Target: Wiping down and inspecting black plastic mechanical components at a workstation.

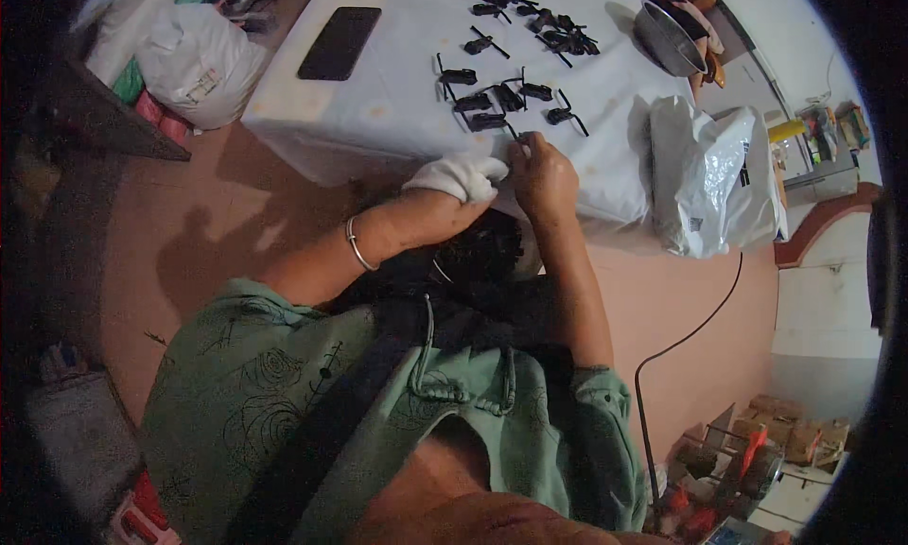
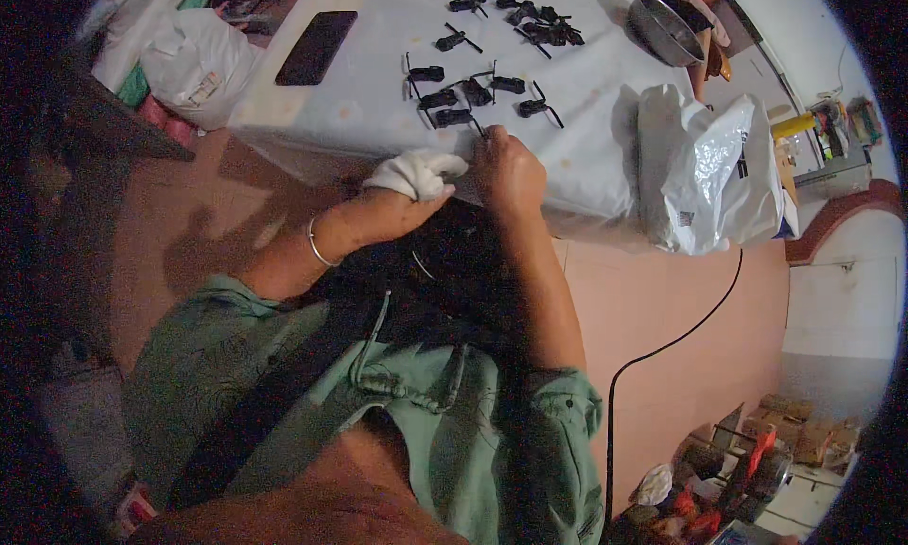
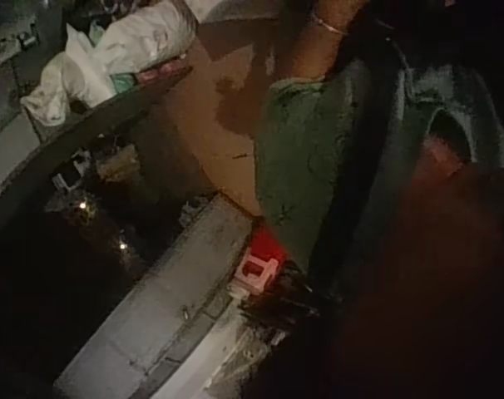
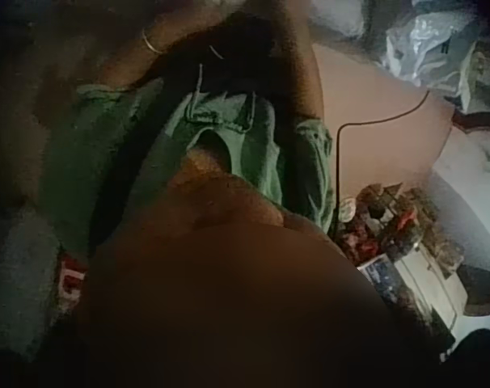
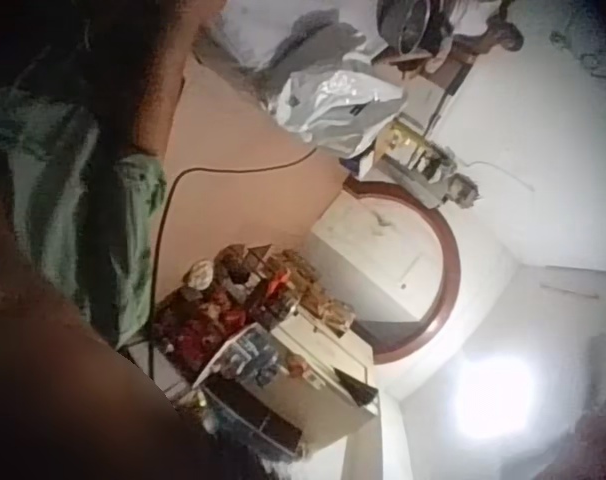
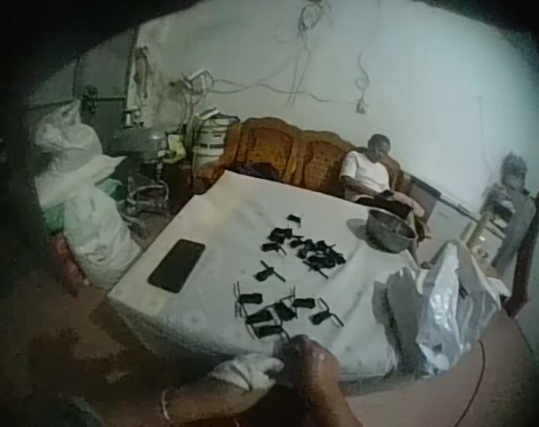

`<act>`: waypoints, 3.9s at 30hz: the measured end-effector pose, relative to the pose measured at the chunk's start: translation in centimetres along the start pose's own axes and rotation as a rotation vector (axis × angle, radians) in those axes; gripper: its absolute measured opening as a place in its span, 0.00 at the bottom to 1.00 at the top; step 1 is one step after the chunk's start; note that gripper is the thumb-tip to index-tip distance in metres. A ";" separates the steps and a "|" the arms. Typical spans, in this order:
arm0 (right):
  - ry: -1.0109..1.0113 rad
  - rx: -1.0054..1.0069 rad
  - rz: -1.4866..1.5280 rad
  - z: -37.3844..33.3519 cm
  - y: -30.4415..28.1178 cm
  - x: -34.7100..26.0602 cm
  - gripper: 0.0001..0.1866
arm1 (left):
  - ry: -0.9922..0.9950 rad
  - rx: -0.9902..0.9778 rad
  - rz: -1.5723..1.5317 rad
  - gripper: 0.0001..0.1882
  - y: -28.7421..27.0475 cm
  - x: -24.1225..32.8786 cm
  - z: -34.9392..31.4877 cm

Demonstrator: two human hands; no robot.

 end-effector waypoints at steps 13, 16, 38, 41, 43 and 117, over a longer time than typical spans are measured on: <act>0.299 -0.511 0.974 -4.9 -1.9 1.2 0.07 | 0.337 -0.366 0.108 0.16 0.3 3.2 0.1; 0.373 -0.555 1.215 -6.6 -1.4 1.0 0.10 | 0.228 -0.290 -0.539 0.17 -1.2 6.0 0.9; 0.095 -0.245 0.724 -5.5 -4.1 -2.7 0.14 | -0.015 0.058 -0.340 0.12 -1.8 3.7 0.1; 0.033 -0.257 0.652 -5.8 -3.2 -2.9 0.15 | 0.066 0.147 -0.220 0.12 -1.5 3.6 -0.1; 0.041 -0.274 0.694 -6.0 -2.6 -3.2 0.15 | 0.074 0.096 -0.085 0.13 -1.7 4.5 -0.1; 0.173 -0.336 0.945 -7.3 -0.1 -2.6 0.14 | 0.138 0.030 -0.038 0.11 0.4 4.1 -0.8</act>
Point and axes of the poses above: each hand's wrist, its own z-axis towards the middle knuckle, its own y-axis out of the palm, x = y × z, the point moved 6 cm from there along z, towards the middle knuckle, and after that the axes turned 7 degrees about -z, right-handed, at the moved point
